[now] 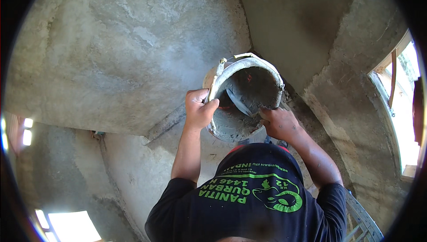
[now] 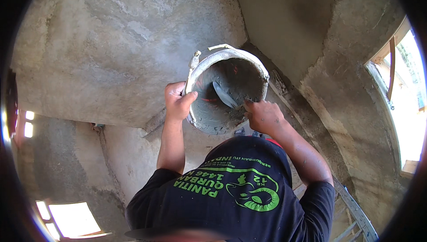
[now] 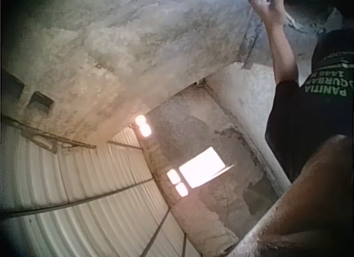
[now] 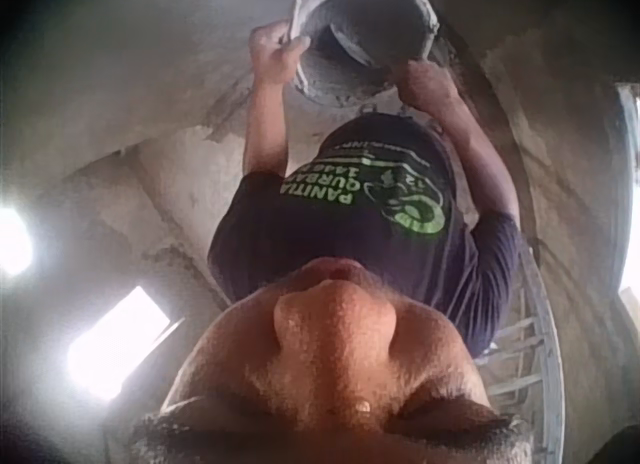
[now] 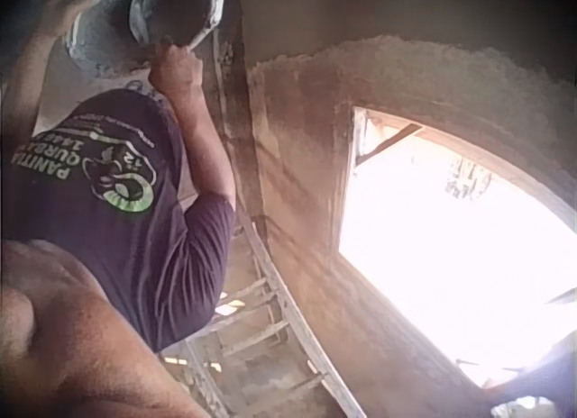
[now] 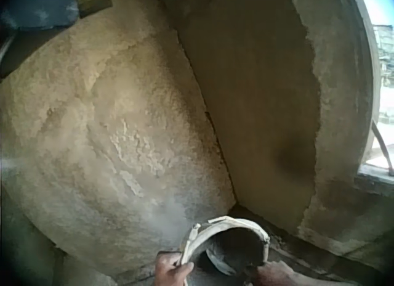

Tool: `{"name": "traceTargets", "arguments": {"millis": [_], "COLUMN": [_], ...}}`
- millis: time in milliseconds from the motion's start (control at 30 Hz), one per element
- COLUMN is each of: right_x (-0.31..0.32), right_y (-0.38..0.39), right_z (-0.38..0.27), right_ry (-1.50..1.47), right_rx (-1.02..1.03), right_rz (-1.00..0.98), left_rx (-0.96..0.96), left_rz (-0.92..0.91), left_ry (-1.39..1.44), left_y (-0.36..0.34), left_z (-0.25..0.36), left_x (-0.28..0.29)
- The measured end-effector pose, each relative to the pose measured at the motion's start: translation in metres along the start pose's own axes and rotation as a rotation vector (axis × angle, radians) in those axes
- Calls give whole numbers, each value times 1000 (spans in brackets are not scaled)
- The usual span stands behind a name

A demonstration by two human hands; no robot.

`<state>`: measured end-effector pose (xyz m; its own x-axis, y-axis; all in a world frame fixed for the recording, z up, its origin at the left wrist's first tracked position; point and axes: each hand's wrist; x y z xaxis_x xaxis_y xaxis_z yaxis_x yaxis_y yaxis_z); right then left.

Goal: The person holds a bucket of mortar, repeatedly scooping mortar from the bucket with a trowel and applying it to smooth the concrete wall and window frame.

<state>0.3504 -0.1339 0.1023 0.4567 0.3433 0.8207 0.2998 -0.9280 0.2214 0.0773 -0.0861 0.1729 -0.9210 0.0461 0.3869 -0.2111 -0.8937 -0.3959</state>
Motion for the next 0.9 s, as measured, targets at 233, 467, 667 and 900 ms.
{"name": "traceTargets", "arguments": {"millis": [233,467,667,900], "right_x": [46,41,28,-4], "right_y": [4,-18,-37,-50], "right_z": [-1,-1,28,58], "right_ry": [70,124,-255,-735], "right_rx": [18,46,39,59], "right_rz": [-120,-275,-507,-756], "left_rx": [49,-42,-13,102], "left_rz": [-99,-182,-227,-174], "left_ry": [-24,-19,-7,26], "left_y": [1,-11,-9,-6], "left_z": [3,5,0,4], "left_x": [4,-9,-20,-23]}}
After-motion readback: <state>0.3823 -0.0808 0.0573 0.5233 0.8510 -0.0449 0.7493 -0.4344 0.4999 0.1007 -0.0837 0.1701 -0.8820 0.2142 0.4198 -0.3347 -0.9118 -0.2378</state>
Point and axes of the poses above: each hand's wrist, its own y-axis away from the middle knuckle, its own x-axis out of the back of the hand, z = x × y, and after that the axes turned 5 degrees about -x, right-handed
